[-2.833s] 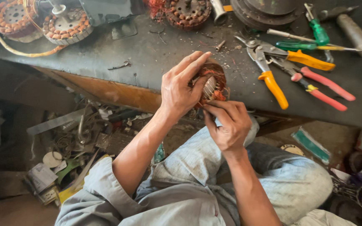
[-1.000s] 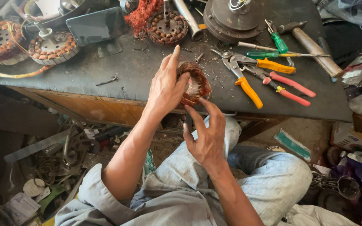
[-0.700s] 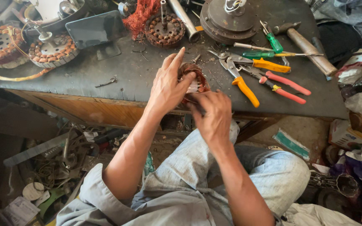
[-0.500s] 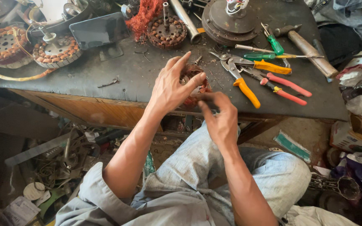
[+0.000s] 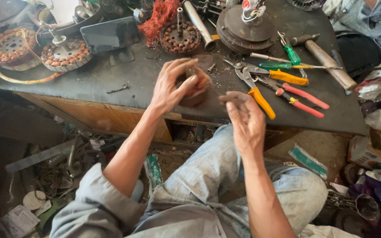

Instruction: The person uses snips to cut the copper wire coils from a fan motor stator, pulls the wires out by hand, and clears the slots using a screwdriver and pliers.

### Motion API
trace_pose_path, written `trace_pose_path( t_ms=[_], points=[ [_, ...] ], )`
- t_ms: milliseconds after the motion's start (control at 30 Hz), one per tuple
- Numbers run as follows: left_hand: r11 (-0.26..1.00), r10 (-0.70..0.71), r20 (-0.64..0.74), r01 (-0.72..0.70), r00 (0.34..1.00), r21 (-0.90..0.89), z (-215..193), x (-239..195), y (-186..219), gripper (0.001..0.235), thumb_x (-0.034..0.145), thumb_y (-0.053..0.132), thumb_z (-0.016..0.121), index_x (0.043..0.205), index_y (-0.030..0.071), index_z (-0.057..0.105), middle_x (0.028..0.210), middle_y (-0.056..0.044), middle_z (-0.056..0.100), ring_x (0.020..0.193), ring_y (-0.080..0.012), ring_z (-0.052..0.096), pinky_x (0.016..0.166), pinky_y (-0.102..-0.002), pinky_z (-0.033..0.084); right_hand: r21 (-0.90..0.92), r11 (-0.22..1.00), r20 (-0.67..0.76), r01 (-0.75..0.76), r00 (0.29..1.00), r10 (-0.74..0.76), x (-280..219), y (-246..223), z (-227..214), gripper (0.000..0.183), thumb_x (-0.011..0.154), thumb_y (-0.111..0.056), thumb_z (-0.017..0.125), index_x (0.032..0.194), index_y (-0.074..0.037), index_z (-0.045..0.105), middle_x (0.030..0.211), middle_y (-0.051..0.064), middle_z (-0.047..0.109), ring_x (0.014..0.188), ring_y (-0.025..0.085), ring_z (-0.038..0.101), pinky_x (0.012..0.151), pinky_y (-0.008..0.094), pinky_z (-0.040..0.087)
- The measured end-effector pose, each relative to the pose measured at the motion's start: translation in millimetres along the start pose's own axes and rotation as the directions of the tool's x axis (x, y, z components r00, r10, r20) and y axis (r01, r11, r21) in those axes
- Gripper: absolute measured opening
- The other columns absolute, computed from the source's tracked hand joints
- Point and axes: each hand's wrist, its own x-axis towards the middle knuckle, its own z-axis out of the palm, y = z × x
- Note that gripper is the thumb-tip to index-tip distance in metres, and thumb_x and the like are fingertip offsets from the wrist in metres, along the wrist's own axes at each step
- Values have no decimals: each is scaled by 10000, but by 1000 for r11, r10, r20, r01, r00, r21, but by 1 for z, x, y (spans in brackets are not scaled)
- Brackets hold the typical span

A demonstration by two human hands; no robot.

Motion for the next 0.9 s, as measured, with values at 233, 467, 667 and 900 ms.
trace_pose_path(
  t_ms=[233,467,667,900],
  points=[
    [997,-39,-41,36,998,-64,4,-21,6,288,976,279,694,1207,142,795,1520,-128,535,1437,-327,424,1203,-467,352,-875,449,68,184,963,-262,17,-21,-46,351,954,-146,777,1285,-90,675,1213,128,718,1168,331,648,1130,446,475],
    [865,-197,-31,159,980,-475,-4,-13,8,217,996,192,679,1148,85,789,1465,-73,618,1307,-243,621,1122,-360,484,-964,77,251,256,965,-76,59,-9,-106,989,675,-525,888,1490,-118,500,1530,261,424,1433,467,380,1179,573,282],
    [736,-273,-57,170,960,-655,-3,-5,8,194,993,172,675,1097,62,795,1410,-81,619,1206,-185,635,1026,-321,520,-963,-23,253,269,927,278,97,7,-131,1323,448,-709,897,1554,-211,367,1512,309,370,1386,491,346,1120,621,260],
    [877,-366,-53,325,929,-352,-3,5,21,209,1011,239,706,1101,109,842,916,-100,668,834,-136,589,752,-316,466,-976,-97,150,194,926,347,111,-15,-120,1130,557,-456,909,1551,-218,428,1406,254,494,1307,459,455,1078,562,390]
  ],
)
